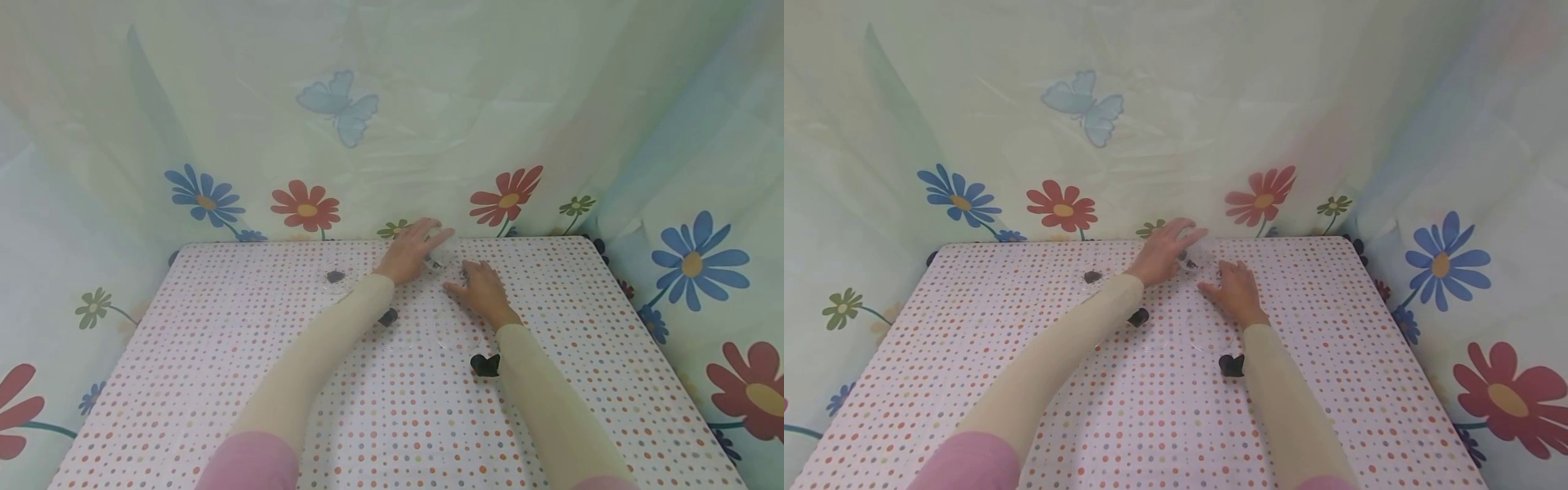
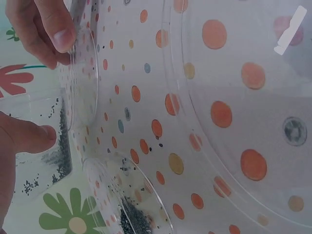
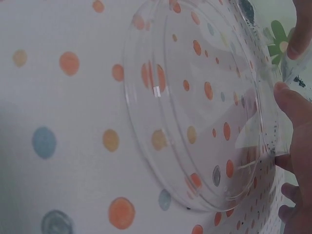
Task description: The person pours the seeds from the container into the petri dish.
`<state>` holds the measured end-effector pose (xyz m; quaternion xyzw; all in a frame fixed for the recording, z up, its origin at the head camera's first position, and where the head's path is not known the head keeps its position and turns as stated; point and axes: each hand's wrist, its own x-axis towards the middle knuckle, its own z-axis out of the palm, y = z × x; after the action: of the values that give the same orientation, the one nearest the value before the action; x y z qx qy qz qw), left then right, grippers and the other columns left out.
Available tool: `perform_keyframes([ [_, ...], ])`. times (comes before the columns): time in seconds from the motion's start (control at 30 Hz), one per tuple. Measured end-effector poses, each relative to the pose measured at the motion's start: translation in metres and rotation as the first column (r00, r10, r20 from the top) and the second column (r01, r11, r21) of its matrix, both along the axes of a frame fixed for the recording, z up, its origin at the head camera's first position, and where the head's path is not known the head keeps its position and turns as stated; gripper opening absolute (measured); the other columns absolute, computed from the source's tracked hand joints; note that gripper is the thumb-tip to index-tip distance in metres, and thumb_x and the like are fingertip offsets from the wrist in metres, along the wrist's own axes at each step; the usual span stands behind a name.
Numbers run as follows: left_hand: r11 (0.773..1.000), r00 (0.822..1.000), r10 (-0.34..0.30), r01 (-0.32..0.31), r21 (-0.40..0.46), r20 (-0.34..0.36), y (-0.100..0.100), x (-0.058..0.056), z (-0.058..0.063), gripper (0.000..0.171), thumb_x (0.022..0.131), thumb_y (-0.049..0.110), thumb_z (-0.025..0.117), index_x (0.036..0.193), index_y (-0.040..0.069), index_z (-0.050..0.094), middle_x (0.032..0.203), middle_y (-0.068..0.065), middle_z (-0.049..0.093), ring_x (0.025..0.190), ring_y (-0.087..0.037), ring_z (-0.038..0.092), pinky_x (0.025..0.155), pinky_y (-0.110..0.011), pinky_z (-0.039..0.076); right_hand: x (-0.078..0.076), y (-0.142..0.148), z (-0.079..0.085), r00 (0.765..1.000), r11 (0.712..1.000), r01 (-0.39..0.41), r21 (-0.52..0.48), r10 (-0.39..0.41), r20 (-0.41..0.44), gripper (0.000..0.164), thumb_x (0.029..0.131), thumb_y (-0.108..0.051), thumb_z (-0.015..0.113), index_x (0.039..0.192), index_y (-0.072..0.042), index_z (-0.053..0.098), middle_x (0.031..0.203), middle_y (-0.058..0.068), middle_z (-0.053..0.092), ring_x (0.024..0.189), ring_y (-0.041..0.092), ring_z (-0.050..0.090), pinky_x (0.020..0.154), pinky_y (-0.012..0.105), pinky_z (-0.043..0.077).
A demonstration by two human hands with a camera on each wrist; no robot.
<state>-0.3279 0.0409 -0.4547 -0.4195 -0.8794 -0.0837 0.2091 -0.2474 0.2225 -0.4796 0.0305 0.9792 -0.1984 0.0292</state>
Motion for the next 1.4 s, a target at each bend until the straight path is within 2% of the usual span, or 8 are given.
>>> perform_keyframes([
  [0.23, 1.0, 1.0, -0.011, 0.011, -0.013, 0.011, 0.003, 0.001, 0.002, 0.082, 0.075, 0.002, 0.064, 0.143, 0.031, 0.026, 0.144, -0.003, 0.032, 0.138, -0.02, 0.024, 0.114, -0.037, 0.025, 0.001, -0.001, 0.001, 1.0, 1.0, 0.013, -0.005, -0.013, -0.004, 0.075, 0.084, -0.051, 0.057, 0.139, -0.006, 0.034, 0.144, 0.019, 0.035, 0.138, 0.04, 0.015, 0.11, 0.059, 0.016],
  [0.4, 0.999, 1.0, 0.004, -0.004, -0.047, 0.007, 0.004, 0.003, 0.005, 0.081, 0.077, 0.002, 0.062, 0.143, 0.034, 0.025, 0.145, -0.001, 0.031, 0.138, -0.019, 0.023, 0.112, -0.036, 0.027, 0.002, -0.001, 0.002, 1.0, 1.0, 0.009, -0.014, -0.01, -0.015, 0.074, 0.083, -0.051, 0.057, 0.138, -0.005, 0.036, 0.142, 0.019, 0.037, 0.138, 0.04, 0.016, 0.111, 0.058, 0.015],
  [0.67, 0.997, 1.0, 0.021, -0.02, -0.079, 0.018, 0.006, 0.004, 0.009, 0.082, 0.079, 0.0, 0.059, 0.143, 0.036, 0.022, 0.147, 0.002, 0.028, 0.14, -0.016, 0.017, 0.114, -0.035, 0.025, 0.002, -0.001, 0.001, 1.0, 1.0, 0.002, -0.011, -0.002, -0.021, 0.076, 0.083, -0.053, 0.057, 0.139, -0.006, 0.034, 0.143, 0.019, 0.037, 0.138, 0.04, 0.016, 0.112, 0.058, 0.012],
  [1.17, 0.984, 0.999, -0.023, 0.016, -0.175, -0.038, 0.009, 0.006, 0.016, 0.071, 0.086, 0.006, 0.057, 0.142, 0.036, 0.025, 0.148, 0.001, 0.029, 0.14, -0.017, 0.019, 0.113, -0.034, 0.026, 0.001, -0.001, -0.003, 0.999, 1.0, 0.013, -0.004, -0.013, -0.032, 0.077, 0.083, -0.053, 0.057, 0.14, -0.007, 0.032, 0.144, 0.018, 0.036, 0.138, 0.039, 0.018, 0.112, 0.057, 0.014],
  [1.4, 0.967, 0.996, -0.056, 0.037, -0.253, -0.067, 0.011, 0.007, 0.017, 0.072, 0.086, 0.009, 0.059, 0.143, 0.036, 0.023, 0.15, 0.001, 0.025, 0.142, -0.018, 0.017, 0.114, -0.035, 0.026, 0.002, -0.003, 0.0, 1.0, 1.0, 0.009, -0.002, -0.009, -0.016, 0.076, 0.084, -0.051, 0.056, 0.14, -0.006, 0.032, 0.144, 0.019, 0.035, 0.138, 0.039, 0.018, 0.112, 0.056, 0.013],
])
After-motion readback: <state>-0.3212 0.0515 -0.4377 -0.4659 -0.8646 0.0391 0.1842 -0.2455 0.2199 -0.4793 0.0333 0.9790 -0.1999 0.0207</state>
